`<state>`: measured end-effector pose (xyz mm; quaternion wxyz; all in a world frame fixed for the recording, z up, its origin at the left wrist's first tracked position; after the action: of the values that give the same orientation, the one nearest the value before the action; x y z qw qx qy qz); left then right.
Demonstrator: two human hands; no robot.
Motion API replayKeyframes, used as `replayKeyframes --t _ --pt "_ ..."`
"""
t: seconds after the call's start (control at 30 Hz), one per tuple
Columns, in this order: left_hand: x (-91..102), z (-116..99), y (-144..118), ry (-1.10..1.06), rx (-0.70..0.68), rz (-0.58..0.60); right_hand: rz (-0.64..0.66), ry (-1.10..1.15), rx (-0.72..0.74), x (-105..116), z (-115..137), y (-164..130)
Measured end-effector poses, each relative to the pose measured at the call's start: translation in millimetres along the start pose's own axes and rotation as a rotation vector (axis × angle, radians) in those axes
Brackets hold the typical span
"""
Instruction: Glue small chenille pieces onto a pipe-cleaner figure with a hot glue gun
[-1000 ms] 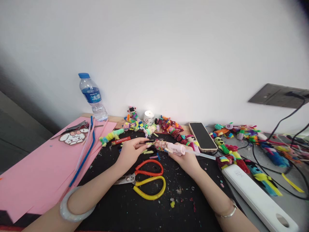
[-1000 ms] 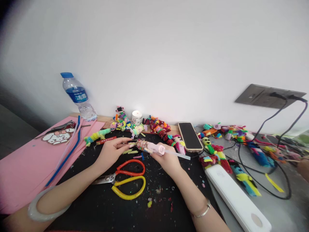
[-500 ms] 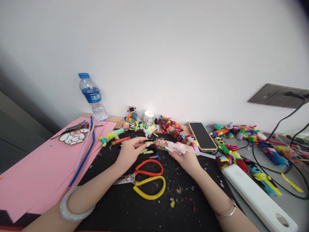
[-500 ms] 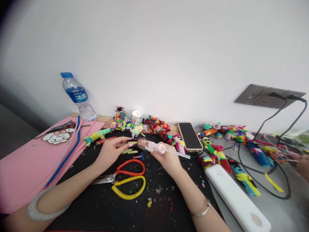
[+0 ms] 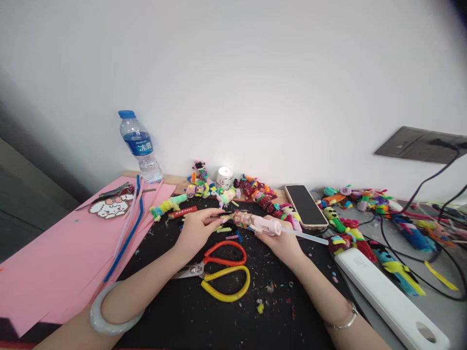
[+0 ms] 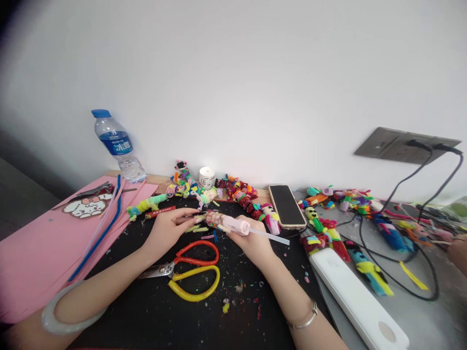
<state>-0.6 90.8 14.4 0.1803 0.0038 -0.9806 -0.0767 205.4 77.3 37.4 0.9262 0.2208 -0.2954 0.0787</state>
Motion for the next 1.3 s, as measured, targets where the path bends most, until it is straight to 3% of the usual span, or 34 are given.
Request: replayKeyframes --t 0.4,1.07,1.3 --pt "-2.0 -7.8 -2.6 0.067 -0.105 0.002 0.027 -0.039 0.023 -2.7 5.1 -0.9" --pt "2.6 -1.4 0.1 0.026 0.008 -0.017 0.050 -0.045 -0.049 -0.9 -4.3 1.1" --pt "1.0 -2.7 -0.9 0.067 -0.050 -0.013 0.036 -0.060 -0.032 -2.6 -2.8 0.2"
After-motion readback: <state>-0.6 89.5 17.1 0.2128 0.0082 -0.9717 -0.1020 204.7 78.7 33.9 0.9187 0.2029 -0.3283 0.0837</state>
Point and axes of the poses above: each hand's wrist, its own y-axis towards the middle knuckle, its own x-axis out of the back of the hand, z = x × y, the point moved 8 cm from there along y, towards the middle knuckle, and after that the axes turned 5 degrees about y, right-handed, at the moved point
